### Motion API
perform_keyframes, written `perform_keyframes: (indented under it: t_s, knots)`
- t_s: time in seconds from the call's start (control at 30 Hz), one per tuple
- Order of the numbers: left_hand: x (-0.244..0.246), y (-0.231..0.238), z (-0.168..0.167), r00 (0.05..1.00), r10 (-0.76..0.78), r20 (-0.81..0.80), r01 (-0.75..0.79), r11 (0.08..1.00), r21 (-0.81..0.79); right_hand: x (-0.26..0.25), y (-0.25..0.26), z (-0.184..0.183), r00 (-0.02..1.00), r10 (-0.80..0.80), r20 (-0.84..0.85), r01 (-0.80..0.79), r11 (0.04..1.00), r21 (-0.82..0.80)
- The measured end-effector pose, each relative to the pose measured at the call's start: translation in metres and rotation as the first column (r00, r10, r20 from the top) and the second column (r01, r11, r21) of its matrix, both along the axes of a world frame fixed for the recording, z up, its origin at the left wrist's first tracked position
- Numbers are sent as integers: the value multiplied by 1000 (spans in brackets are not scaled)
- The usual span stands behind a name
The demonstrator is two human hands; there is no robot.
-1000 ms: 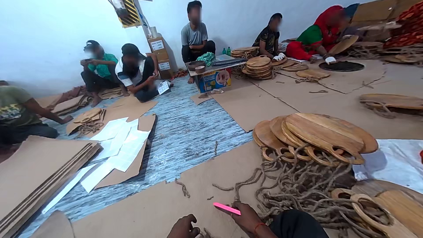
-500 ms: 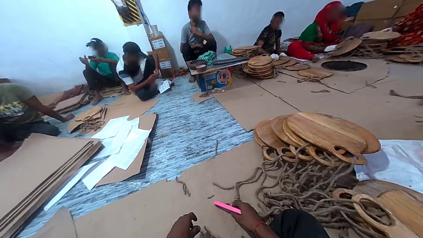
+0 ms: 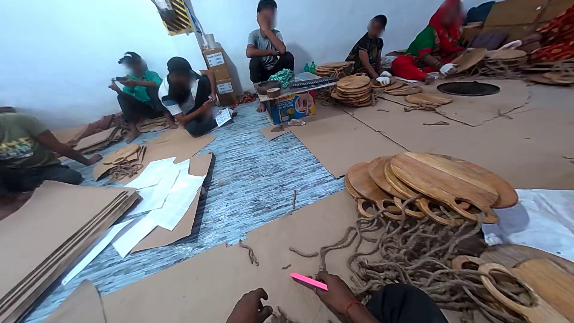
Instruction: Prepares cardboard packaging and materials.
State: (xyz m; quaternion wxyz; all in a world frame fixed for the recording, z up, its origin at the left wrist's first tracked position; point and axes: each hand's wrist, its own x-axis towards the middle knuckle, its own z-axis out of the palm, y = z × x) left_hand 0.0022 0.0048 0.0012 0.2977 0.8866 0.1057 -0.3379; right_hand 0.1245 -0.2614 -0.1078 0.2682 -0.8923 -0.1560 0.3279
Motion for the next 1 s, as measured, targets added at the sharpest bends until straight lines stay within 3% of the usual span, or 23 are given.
perform_keyframes:
  t_s: [1.0]
  knots:
    - [1,0,-2,1000,-4,-16,4,1000,4,0,-2,-2,1000,0,11,0,1000,-5]
